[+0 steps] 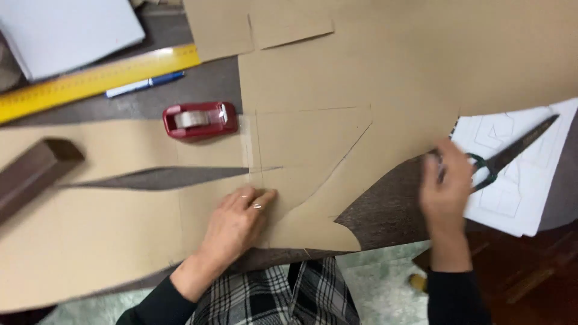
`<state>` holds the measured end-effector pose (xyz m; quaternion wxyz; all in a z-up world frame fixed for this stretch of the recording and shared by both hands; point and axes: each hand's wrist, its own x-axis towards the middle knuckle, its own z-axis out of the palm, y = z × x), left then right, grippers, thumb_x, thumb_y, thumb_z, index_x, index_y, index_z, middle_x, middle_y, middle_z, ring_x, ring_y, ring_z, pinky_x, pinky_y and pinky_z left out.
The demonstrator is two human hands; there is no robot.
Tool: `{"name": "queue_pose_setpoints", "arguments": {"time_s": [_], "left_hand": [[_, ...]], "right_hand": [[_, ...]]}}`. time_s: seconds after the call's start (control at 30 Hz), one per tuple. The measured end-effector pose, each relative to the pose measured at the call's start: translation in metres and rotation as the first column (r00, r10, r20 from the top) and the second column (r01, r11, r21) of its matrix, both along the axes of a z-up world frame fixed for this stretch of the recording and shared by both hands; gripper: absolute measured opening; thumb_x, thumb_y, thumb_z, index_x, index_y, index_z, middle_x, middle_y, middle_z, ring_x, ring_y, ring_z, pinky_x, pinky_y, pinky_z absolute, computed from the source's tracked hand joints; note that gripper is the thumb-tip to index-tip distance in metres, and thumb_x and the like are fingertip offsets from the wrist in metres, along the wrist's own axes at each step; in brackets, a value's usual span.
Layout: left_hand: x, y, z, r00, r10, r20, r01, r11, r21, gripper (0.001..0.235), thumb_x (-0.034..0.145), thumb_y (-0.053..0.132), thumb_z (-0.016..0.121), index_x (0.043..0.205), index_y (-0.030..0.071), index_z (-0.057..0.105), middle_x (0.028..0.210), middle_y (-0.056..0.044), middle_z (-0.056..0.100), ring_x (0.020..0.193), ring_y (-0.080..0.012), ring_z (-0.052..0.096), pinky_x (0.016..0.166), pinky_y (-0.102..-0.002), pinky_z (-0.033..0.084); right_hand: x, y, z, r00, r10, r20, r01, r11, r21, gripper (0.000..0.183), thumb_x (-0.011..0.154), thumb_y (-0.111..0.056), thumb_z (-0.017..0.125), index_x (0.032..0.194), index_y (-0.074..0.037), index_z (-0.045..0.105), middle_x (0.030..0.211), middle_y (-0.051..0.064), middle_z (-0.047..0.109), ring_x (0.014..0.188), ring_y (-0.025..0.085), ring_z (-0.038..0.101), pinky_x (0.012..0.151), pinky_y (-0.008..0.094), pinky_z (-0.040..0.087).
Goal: The person uses large scissors to cut a piece of brown cardboard along a pre-drawn pattern line. They carefully maneuver the scissors to follow the curved and straight edges of the design, eventually separating the cut piece from the main sheet.
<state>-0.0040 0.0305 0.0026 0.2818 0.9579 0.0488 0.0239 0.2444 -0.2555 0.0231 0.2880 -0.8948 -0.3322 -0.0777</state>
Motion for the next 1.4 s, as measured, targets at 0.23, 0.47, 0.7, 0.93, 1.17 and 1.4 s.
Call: {"name": "queue_pose_setpoints", "arguments": {"time_s": [0.23, 0.47, 0.7, 0.93, 1.17, 1.4], "left_hand": [[-0.012, 0.039, -0.026, 0.964, -0.164, 0.209, 0.155, 0.986, 0.06, 0.042, 0.085, 0.004, 0.059, 0.127, 0.008, 0.056, 0.099, -0.007, 0.055, 0.084, -0.0268, 0.057, 0.073, -0.04, 0.052], [-0.013, 0.04, -0.03, 0.947, -0.214, 0.238, 0.187, 0.974, 0.131, 0.042, 0.088, 0.008, 0.06, 0.13, 0.008, 0.053, 0.095, -0.008, 0.052, 0.078, -0.0254, 0.052, 0.069, -0.038, 0.048], [-0.011, 0.038, -0.03, 0.936, -0.21, 0.281, 0.177, 0.975, 0.137, 0.042, 0.089, 0.008, 0.063, 0.13, 0.007, 0.053, 0.093, -0.008, 0.052, 0.076, -0.0236, 0.052, 0.067, -0.037, 0.048], [-0.012, 0.036, -0.032, 0.926, -0.223, 0.306, 0.179, 0.97, 0.167, 0.039, 0.088, 0.009, 0.063, 0.126, 0.005, 0.056, 0.092, -0.008, 0.055, 0.079, -0.0213, 0.053, 0.067, -0.035, 0.052], [-0.013, 0.033, -0.022, 0.88, -0.232, 0.415, 0.17, 0.969, 0.18, 0.031, 0.09, 0.005, 0.063, 0.121, 0.004, 0.06, 0.088, -0.009, 0.049, 0.074, -0.0269, 0.049, 0.063, -0.039, 0.046], [-0.02, 0.031, -0.012, 0.948, -0.257, 0.188, 0.166, 0.902, 0.398, 0.051, 0.078, 0.038, 0.071, 0.124, 0.018, 0.063, 0.129, -0.01, 0.051, 0.13, -0.0343, 0.042, 0.104, -0.05, 0.033]], "right_hand": [[0.012, -0.092, -0.049, 0.89, -0.445, 0.102, 0.453, 0.888, -0.078, 0.037, 0.098, -0.003, 0.068, 0.126, 0.017, 0.053, 0.12, 0.03, 0.04, 0.113, 0.046, 0.046, 0.095, 0.053, 0.039], [0.036, -0.082, -0.032, 0.686, -0.714, -0.142, 0.67, 0.695, -0.259, 0.059, 0.08, -0.017, 0.077, 0.13, 0.001, 0.052, 0.118, 0.023, 0.034, 0.091, 0.038, 0.055, 0.086, 0.043, 0.045], [0.031, -0.039, 0.013, 0.37, -0.869, -0.33, 0.719, 0.492, -0.491, 0.071, 0.077, -0.022, 0.077, 0.133, -0.011, 0.035, 0.13, 0.022, 0.027, 0.1, 0.045, 0.054, 0.084, 0.051, 0.047], [0.035, -0.086, -0.037, 0.407, -0.777, -0.481, 0.819, 0.543, -0.184, 0.067, 0.083, -0.009, 0.058, 0.141, -0.014, 0.023, 0.096, 0.003, 0.048, 0.08, 0.017, 0.055, 0.069, 0.03, 0.053], [-0.08, -0.053, 0.0, 0.503, -0.512, -0.696, 0.864, 0.328, 0.382, 0.056, 0.092, -0.005, 0.057, 0.142, -0.018, 0.038, 0.104, 0.004, 0.064, 0.073, 0.005, 0.059, 0.046, 0.019, 0.044], [-0.216, -0.034, -0.003, 0.155, 0.039, -0.987, 0.97, 0.185, 0.16, 0.027, 0.1, -0.03, 0.047, 0.087, -0.007, 0.046, 0.044, 0.011, 0.025, 0.03, 0.022, 0.034, 0.036, 0.026, 0.035]]}}
